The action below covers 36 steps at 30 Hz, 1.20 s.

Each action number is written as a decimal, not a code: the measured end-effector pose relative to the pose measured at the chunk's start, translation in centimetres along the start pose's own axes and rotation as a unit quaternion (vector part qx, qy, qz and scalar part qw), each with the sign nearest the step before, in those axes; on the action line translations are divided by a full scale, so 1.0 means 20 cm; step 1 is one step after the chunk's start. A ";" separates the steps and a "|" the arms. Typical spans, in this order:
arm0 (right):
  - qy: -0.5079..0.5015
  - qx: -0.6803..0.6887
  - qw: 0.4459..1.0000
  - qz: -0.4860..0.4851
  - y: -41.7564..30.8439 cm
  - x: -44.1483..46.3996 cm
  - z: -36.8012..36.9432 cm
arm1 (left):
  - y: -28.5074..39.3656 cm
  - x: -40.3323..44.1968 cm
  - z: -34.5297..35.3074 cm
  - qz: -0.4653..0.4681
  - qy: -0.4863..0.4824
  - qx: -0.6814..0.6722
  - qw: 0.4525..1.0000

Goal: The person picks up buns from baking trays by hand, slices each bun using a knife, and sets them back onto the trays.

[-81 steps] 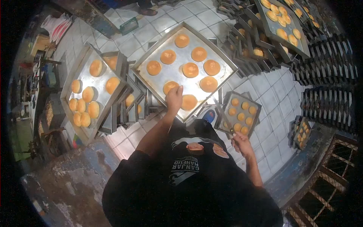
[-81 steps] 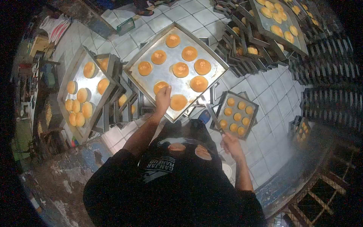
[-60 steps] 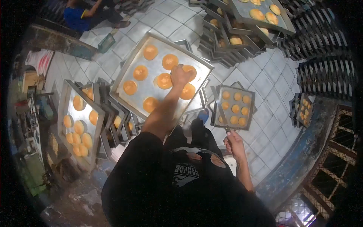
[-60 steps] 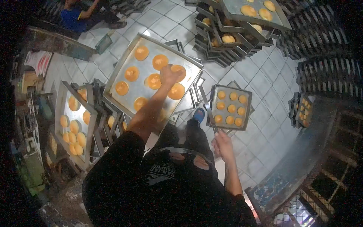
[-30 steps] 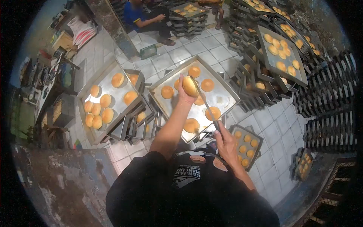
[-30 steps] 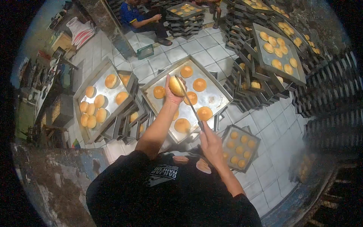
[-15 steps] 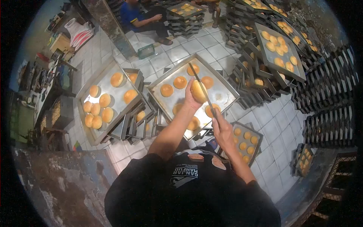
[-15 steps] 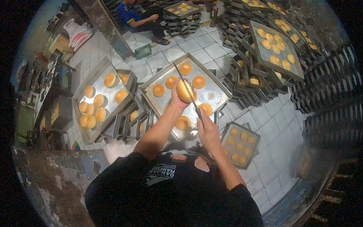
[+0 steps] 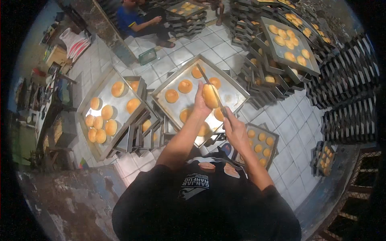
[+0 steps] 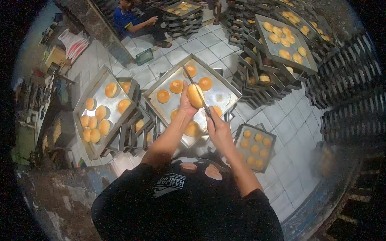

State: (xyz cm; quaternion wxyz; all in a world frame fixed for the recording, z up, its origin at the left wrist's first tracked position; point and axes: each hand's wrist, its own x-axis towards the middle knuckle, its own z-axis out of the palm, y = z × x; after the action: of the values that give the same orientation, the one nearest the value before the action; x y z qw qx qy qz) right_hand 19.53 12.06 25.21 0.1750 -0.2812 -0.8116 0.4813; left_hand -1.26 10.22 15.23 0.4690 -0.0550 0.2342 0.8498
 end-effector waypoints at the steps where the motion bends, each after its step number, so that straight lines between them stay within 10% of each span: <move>1: -0.015 -0.019 0.999 0.023 0.00 0.03 -0.01 | -0.01 0.01 0.01 0.017 0.020 -0.009 1.000; 36: -0.026 0.005 0.995 0.099 0.26 -0.16 -0.12 | -0.10 0.22 -0.14 -0.007 0.114 -0.035 0.993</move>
State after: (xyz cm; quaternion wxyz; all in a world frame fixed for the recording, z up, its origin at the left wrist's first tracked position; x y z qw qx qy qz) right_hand 24.91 13.78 21.70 0.1065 -0.3466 -0.7817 0.5074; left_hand -2.45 13.29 10.56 0.4427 -0.1702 0.2557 0.8424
